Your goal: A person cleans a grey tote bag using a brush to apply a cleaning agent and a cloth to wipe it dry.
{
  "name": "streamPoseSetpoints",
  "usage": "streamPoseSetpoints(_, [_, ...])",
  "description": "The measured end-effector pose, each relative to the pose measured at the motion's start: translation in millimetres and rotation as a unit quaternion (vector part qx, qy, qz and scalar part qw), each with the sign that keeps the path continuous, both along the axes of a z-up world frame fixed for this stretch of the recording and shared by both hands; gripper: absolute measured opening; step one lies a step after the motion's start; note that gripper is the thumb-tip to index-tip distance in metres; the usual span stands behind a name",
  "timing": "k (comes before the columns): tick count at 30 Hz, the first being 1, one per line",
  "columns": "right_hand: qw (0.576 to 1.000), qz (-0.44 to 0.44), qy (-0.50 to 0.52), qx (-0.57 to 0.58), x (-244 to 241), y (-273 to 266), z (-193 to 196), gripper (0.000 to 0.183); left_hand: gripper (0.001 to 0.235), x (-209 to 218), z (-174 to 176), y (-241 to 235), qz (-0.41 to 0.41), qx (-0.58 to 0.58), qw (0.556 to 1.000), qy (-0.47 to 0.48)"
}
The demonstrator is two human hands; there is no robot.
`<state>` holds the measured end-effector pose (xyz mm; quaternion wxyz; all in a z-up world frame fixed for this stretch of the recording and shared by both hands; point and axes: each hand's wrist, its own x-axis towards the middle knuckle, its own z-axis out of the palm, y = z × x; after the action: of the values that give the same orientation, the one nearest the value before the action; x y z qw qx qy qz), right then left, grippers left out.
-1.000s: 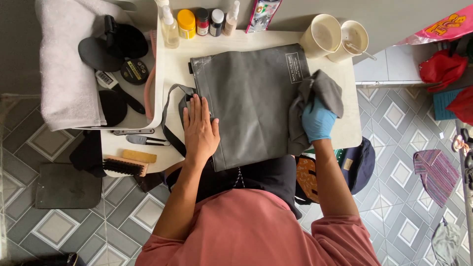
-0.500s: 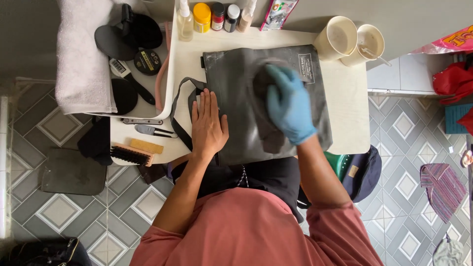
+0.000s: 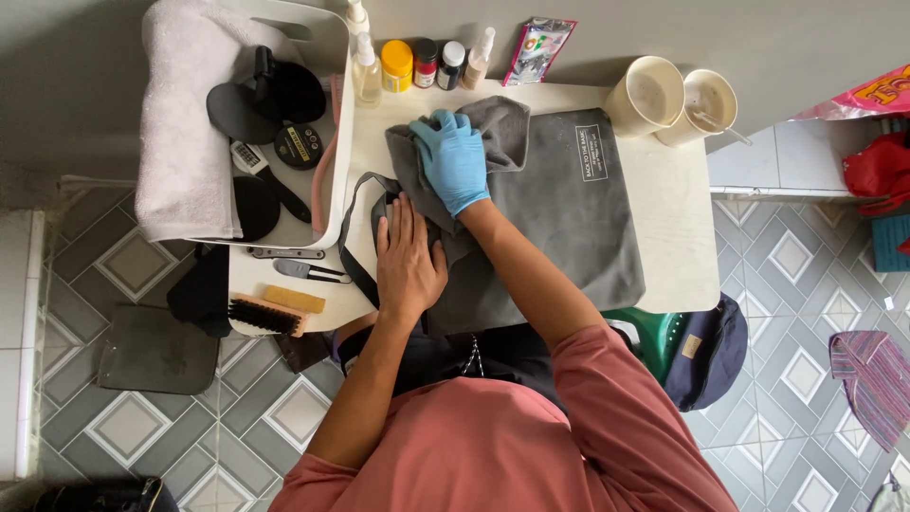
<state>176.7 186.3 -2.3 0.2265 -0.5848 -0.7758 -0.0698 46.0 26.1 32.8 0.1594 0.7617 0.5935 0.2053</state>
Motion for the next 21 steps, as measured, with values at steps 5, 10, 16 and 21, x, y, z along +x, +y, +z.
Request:
streamPoseSetpoints(5, [0.985,-0.121,-0.090,0.087,36,17,-12,0.016,0.066,-1,8,-2,0.004,-0.005,1.000,-0.003])
streamPoseSetpoints(10, [0.965,-0.190,-0.144,0.109,116,17,-22,0.018,0.069,1,1,-1,0.011,-0.008,1.000,0.002])
streamPoseSetpoints(16, [0.944,-0.266,-0.176,0.079,227,-25,-28,0.020,0.071,2,-1,-1,0.016,-0.010,1.000,0.022])
streamPoseSetpoints(21, [0.942,-0.288,-0.171,0.034,265,-79,-21,0.023,0.072,2,0,-1,0.012,-0.013,0.999,0.026])
